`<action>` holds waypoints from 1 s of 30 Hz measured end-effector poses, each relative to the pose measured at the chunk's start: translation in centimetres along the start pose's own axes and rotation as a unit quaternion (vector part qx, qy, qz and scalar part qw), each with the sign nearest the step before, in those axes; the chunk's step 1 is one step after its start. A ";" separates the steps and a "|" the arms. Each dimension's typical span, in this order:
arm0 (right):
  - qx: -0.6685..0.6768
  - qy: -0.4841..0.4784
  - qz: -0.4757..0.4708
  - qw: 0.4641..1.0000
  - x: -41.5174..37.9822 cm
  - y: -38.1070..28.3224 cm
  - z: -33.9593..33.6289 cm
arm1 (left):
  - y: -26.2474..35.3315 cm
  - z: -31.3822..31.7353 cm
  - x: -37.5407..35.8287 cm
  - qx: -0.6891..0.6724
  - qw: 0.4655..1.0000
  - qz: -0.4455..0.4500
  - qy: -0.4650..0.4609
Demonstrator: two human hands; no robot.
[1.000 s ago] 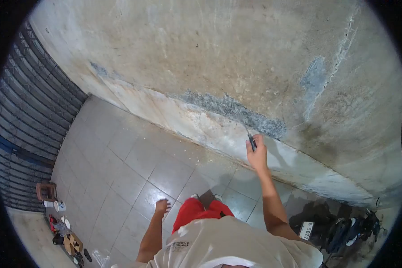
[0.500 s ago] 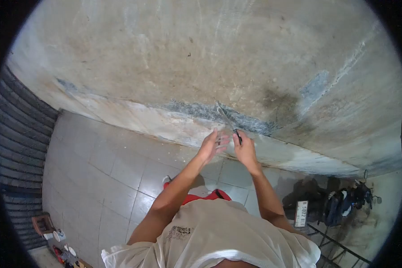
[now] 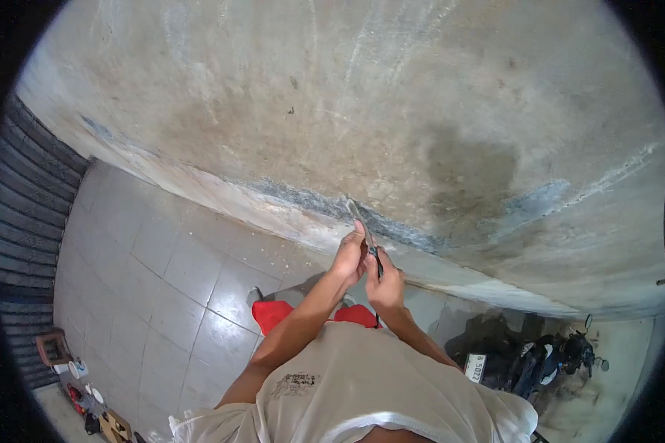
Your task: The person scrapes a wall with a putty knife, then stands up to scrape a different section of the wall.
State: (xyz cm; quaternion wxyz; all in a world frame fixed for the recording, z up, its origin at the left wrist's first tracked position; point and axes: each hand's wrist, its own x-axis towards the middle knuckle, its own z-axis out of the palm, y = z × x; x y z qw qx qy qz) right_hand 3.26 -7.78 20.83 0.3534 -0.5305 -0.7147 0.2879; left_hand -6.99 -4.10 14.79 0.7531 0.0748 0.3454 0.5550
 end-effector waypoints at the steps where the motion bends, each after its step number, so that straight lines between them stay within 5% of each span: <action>1: -0.029 -0.014 0.020 0.999 0.7 -0.6 0.6 | 0.7 0.1 -0.1 -0.030 0.999 0.015 0.030; 4: -0.021 -0.050 0.054 0.997 1.5 -0.8 2.2 | 2.0 -0.8 -0.3 -0.064 0.997 0.023 0.042; 6: -0.032 -0.048 0.039 0.998 0.4 -0.6 1.6 | 1.7 -1.8 -0.3 0.035 0.999 -0.014 0.019; 8: 0.003 0.009 0.015 1.000 -0.8 0.3 1.3 | 2.3 -0.5 -1.2 0.042 0.998 -0.036 0.028; 9: -0.028 -0.015 0.108 0.994 -0.8 -0.8 1.0 | 2.6 -0.2 -1.4 0.017 0.999 -0.029 0.011; 13: -0.025 -0.051 0.131 0.990 -0.2 -1.3 0.6 | 3.0 0.2 -0.7 -0.078 0.997 0.004 -0.016; 21: -0.002 0.005 0.051 0.999 -0.4 -0.9 2.2 | 2.8 -0.4 0.0 -0.077 0.996 0.022 0.026; 26: 0.010 -0.002 0.086 0.996 -0.5 -1.4 2.1 | 3.3 -0.5 0.3 -0.051 0.998 0.000 0.042; 30: -0.015 0.051 -0.009 0.999 -0.7 -0.6 3.7 | 3.8 -0.7 0.8 -0.062 0.998 0.009 0.030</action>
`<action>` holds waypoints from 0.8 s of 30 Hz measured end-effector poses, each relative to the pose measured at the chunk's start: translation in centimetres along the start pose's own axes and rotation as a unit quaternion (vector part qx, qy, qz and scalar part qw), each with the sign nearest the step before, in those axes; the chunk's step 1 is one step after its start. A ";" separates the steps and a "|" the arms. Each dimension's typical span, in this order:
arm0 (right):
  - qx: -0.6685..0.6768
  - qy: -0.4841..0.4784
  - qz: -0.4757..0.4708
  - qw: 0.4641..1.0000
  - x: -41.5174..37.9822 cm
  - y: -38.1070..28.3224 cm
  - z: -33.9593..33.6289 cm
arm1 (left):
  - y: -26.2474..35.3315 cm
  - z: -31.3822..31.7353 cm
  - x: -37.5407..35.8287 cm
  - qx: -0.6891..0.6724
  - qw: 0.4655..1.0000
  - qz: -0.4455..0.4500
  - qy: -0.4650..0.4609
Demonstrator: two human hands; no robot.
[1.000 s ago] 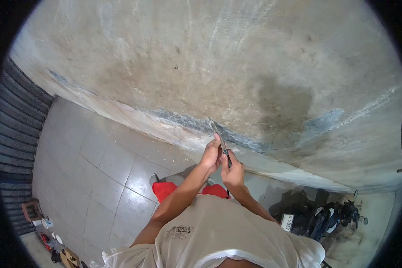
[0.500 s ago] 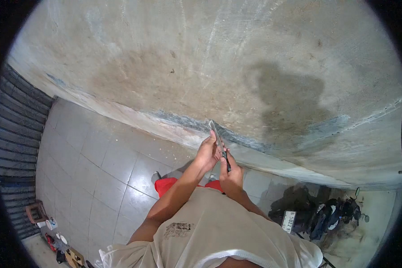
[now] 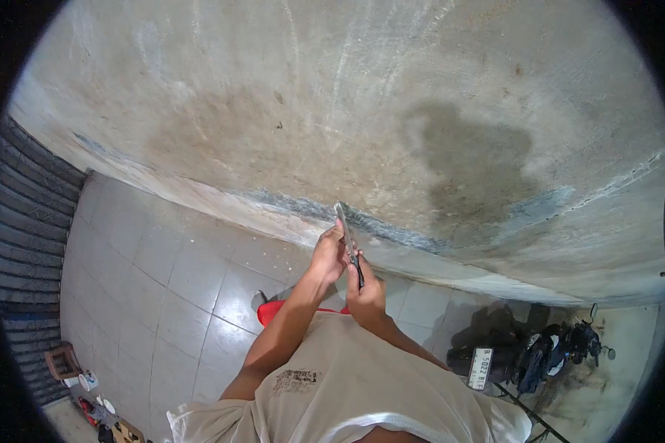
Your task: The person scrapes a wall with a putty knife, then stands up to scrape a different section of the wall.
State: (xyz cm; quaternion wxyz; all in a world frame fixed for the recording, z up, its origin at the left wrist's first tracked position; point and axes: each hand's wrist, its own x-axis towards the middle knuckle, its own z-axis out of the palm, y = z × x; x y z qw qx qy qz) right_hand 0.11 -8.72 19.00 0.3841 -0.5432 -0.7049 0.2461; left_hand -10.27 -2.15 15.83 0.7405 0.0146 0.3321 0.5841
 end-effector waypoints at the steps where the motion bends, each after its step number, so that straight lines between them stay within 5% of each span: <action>1: 0.012 -0.007 0.013 1.000 0.1 -0.2 -0.3 | 0.1 -0.1 -0.4 -0.005 1.000 -0.003 0.002; 3: 0.014 -0.072 0.100 0.992 0.5 -1.5 -2.2 | -0.3 -0.3 -0.5 0.014 1.000 -0.008 -0.018; 10: 0.022 -0.039 0.029 0.999 -0.2 -0.2 -1.5 | -1.2 0.0 -0.7 0.034 0.999 0.022 0.014; 12: 0.061 -0.086 0.150 0.983 0.3 -0.7 -1.8 | -1.1 0.0 -0.5 0.021 0.999 0.033 0.021; 24: 0.048 -0.049 0.072 0.995 0.1 0.2 -0.1 | -0.2 -1.2 -0.4 0.056 0.998 0.027 0.005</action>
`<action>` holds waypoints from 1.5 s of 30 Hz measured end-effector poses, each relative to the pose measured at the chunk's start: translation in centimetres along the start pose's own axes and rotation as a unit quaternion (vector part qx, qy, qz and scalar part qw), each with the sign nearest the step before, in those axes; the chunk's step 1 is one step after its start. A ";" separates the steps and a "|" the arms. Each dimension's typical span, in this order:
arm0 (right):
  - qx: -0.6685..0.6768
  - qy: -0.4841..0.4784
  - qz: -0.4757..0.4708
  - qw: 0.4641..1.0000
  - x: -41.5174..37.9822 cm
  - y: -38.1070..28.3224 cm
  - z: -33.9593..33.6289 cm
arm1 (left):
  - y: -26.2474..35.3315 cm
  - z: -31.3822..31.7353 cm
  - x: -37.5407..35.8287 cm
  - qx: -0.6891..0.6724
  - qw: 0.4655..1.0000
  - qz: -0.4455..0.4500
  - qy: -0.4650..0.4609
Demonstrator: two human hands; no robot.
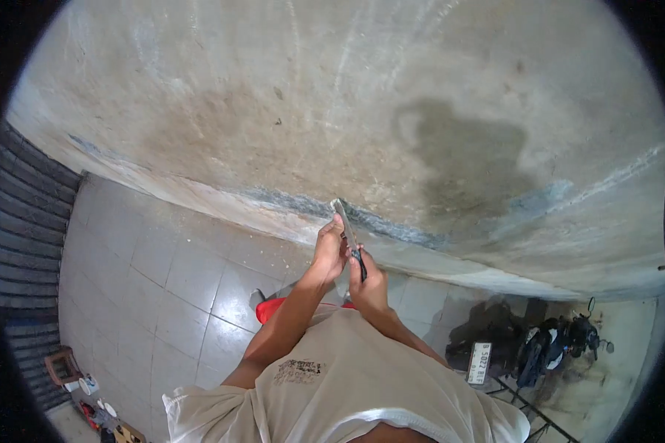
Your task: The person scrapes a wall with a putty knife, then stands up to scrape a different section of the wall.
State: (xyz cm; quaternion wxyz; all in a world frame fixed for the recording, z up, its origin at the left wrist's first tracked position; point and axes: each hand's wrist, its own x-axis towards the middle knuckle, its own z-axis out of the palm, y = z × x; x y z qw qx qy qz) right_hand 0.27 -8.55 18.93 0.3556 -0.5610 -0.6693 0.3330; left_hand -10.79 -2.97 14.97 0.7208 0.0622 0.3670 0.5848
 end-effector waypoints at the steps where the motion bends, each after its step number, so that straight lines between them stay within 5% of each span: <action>1: 0.002 0.004 0.003 1.000 0.1 0.0 -0.2 | -0.2 0.4 0.3 -0.028 1.000 0.008 0.007; 13: -0.009 -0.013 -0.016 1.000 0.9 -1.0 -0.9 | 0.5 2.2 -0.8 -0.050 0.997 0.020 0.052; 15: -0.023 -0.027 -0.079 0.996 2.3 -1.3 -1.0 | 1.2 2.3 -0.6 -0.060 0.995 0.047 0.067; 20: -0.046 -0.079 -0.125 0.988 5.2 -3.2 4.8 | 6.5 -2.9 0.9 -0.134 0.983 0.108 0.059; 24: 0.008 -0.073 -0.079 0.994 4.1 -2.8 4.5 | 5.4 -3.4 0.6 -0.095 0.989 0.105 0.049; 27: -0.038 -0.098 0.005 0.994 1.9 -0.5 1.4 | 3.2 -3.3 0.3 0.023 0.999 -0.007 0.023; 32: -0.003 -0.074 -0.008 0.997 -0.2 2.8 -2.4 | -0.9 -1.4 -2.5 0.055 0.998 -0.012 -0.008; 34: 0.207 -0.143 0.112 0.961 -0.7 4.6 -1.4 | -3.0 -3.7 -1.4 -0.016 0.997 0.054 -0.061; 35: 0.240 -0.172 0.074 0.953 -0.6 5.7 -0.4 | -3.2 -4.3 -0.9 0.048 0.993 0.092 -0.062; 39: 0.242 -0.047 -0.010 0.969 1.0 6.0 4.9 | -0.5 -3.4 0.1 0.263 0.943 0.204 -0.019; 42: 0.206 -0.121 0.113 0.964 1.3 5.5 6.0 | 0.0 -3.0 -0.2 0.295 0.937 0.185 -0.012; 45: 0.172 -0.036 0.044 0.984 1.0 8.0 9.3 | -1.0 -4.0 0.4 0.303 0.932 0.200 -0.003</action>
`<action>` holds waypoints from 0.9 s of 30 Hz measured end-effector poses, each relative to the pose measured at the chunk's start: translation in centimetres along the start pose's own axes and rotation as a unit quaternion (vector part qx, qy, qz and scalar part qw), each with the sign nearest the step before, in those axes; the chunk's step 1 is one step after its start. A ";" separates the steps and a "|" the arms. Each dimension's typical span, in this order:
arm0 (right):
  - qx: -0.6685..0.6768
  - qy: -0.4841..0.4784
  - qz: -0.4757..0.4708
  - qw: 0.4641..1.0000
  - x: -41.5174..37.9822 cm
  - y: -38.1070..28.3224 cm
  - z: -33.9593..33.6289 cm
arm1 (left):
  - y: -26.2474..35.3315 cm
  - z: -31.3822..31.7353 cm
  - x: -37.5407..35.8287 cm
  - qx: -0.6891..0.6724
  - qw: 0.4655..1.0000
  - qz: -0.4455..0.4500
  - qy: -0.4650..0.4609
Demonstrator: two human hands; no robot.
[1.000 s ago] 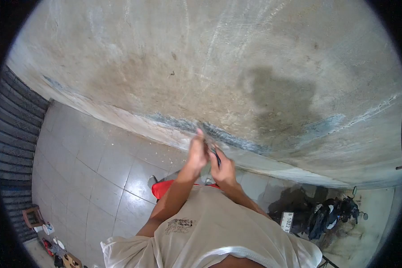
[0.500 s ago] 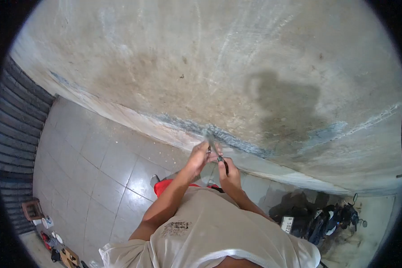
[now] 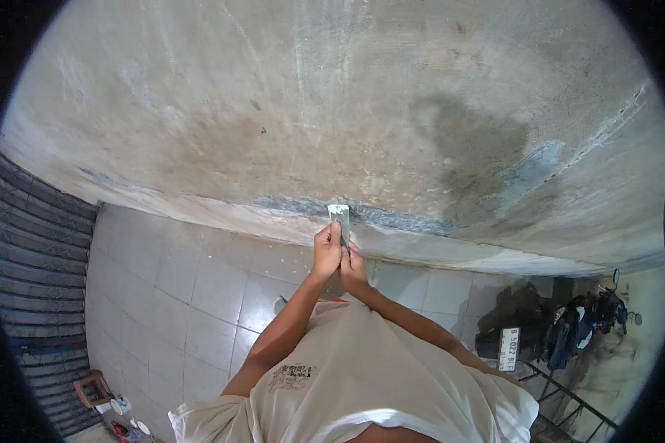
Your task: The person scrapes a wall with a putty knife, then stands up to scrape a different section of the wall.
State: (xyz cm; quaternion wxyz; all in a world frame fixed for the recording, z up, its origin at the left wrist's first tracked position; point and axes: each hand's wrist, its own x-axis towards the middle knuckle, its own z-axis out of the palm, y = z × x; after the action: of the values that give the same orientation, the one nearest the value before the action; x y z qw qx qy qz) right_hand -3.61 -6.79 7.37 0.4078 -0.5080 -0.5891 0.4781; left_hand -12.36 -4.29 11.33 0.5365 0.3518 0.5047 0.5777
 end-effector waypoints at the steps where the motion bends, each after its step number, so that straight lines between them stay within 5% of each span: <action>1: 0.004 0.055 -0.055 0.997 0.0 -0.1 0.4 | -0.1 0.0 0.0 0.001 1.000 0.000 -0.002; 5: -0.011 0.040 -0.104 0.994 1.7 -1.5 0.7 | -0.3 -0.7 2.5 -0.018 0.999 0.027 0.034; 8: -0.040 0.015 -0.037 0.998 1.5 -1.0 1.0 | 0.2 -0.4 1.4 -0.039 0.998 0.012 0.044; 11: -0.115 0.077 -0.172 0.975 0.7 0.3 1.1 | -1.2 -0.2 1.2 -0.035 0.998 -0.008 0.056; 13: -0.043 0.037 -0.106 0.993 0.9 -1.1 0.3 | -1.3 -0.1 1.8 -0.028 0.997 -0.012 0.070; 16: -0.011 0.046 -0.130 0.990 1.5 -0.4 0.6 | -2.3 -0.2 1.7 0.008 0.997 0.040 0.058; 19: -0.105 0.040 -0.078 0.991 0.2 -0.8 -0.4 | -1.4 0.3 1.2 0.080 0.988 0.107 0.080; 21: -0.122 0.060 -0.126 0.983 1.2 -1.2 -0.2 | 1.1 1.3 0.9 -0.049 0.996 -0.021 0.067; 24: -0.005 -0.005 -0.020 1.000 0.9 -2.8 -0.4 | -0.1 0.6 0.9 -0.032 0.997 0.007 0.071; 27: -0.131 0.049 -0.093 0.986 -0.7 -1.3 -1.0 | 0.1 1.2 0.2 -0.017 0.997 0.000 0.077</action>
State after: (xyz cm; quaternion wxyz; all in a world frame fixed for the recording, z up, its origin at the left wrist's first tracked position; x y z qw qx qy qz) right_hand -2.84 -7.40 8.83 0.4087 -0.5231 -0.6707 0.3309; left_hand -11.32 -3.81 11.63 0.5018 0.2968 0.5350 0.6115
